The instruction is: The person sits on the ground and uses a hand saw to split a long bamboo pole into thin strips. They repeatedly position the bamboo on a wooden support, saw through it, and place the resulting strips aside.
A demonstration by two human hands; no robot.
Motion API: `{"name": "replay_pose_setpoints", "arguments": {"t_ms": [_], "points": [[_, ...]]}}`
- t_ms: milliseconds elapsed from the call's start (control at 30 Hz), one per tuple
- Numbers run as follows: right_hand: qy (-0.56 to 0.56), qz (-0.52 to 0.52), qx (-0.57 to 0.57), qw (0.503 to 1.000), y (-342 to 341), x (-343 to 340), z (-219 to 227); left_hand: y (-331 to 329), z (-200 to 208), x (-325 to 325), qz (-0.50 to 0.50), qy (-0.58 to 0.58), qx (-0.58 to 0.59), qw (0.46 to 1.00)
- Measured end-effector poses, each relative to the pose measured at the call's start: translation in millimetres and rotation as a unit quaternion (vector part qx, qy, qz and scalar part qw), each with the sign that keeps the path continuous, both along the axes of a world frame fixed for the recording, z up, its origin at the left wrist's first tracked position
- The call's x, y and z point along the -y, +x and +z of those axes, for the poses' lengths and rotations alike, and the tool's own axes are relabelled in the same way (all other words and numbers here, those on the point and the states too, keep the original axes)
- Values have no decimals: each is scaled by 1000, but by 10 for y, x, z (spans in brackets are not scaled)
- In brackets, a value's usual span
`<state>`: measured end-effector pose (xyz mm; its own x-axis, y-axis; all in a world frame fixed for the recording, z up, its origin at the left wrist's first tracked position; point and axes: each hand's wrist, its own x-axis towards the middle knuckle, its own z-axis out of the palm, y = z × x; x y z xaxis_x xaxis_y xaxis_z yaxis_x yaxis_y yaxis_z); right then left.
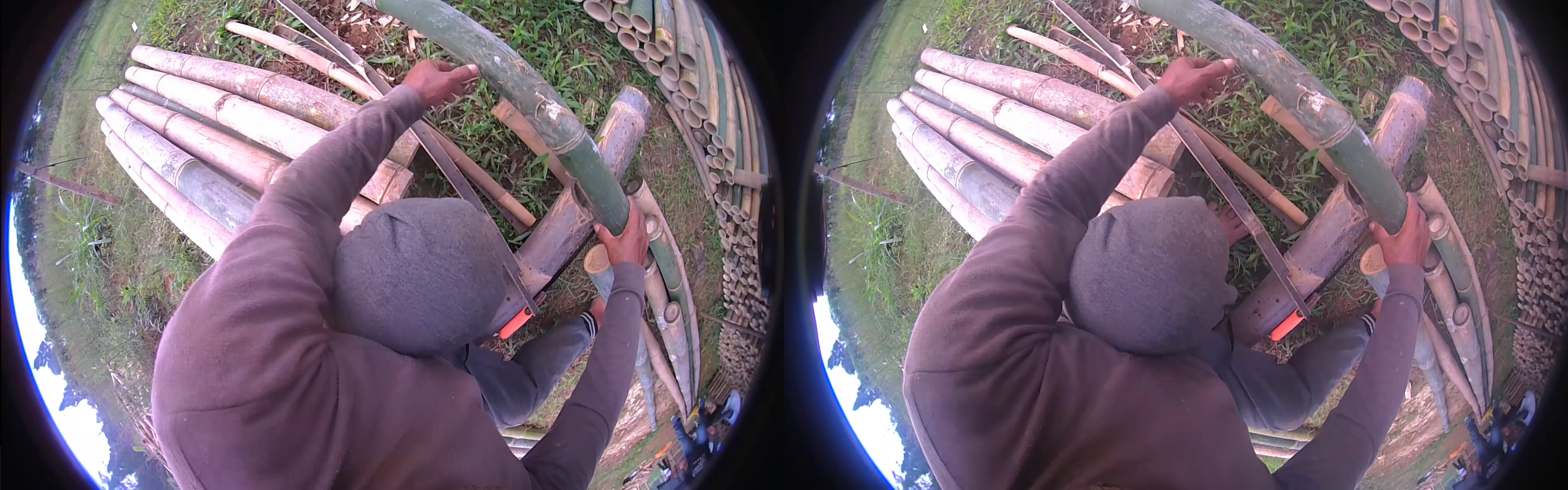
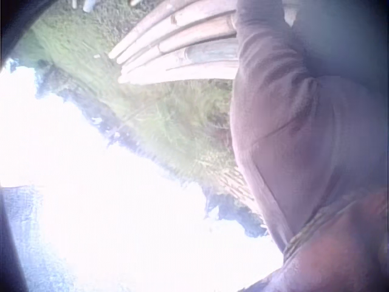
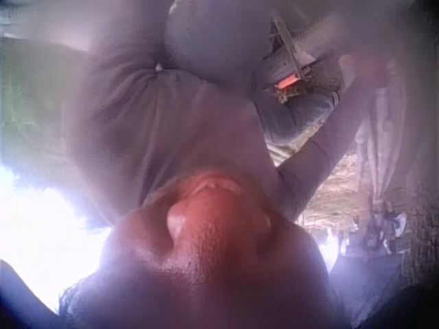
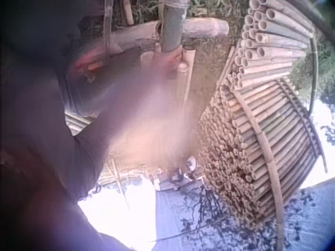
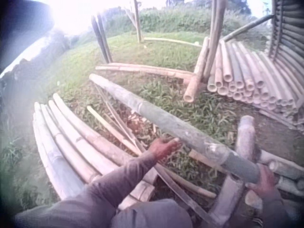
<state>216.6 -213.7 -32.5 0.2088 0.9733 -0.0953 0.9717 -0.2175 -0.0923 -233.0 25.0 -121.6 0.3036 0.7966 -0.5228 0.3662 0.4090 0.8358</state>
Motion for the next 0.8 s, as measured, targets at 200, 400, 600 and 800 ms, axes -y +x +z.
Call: {"name": "replay_pose_setpoints", "arguments": {"t_ms": [200, 400, 600, 800], "points": [[168, 187, -86, 964, -1395, 381, 74, -790, -431, 267, 344, 144, -293, 880], [11, 105, 20, 994, -2440, 630, -744, -678, -657, -278, 529, -83, -129, 835], [40, 44, 32, 998, -2086, 276, -768, -606, -636, -427, 572, -14, 114, 812], [-14, 24, -11, 1000, -2056, 125, -571, -453, -1026, -546, 465, -41, -13, 884]]}}
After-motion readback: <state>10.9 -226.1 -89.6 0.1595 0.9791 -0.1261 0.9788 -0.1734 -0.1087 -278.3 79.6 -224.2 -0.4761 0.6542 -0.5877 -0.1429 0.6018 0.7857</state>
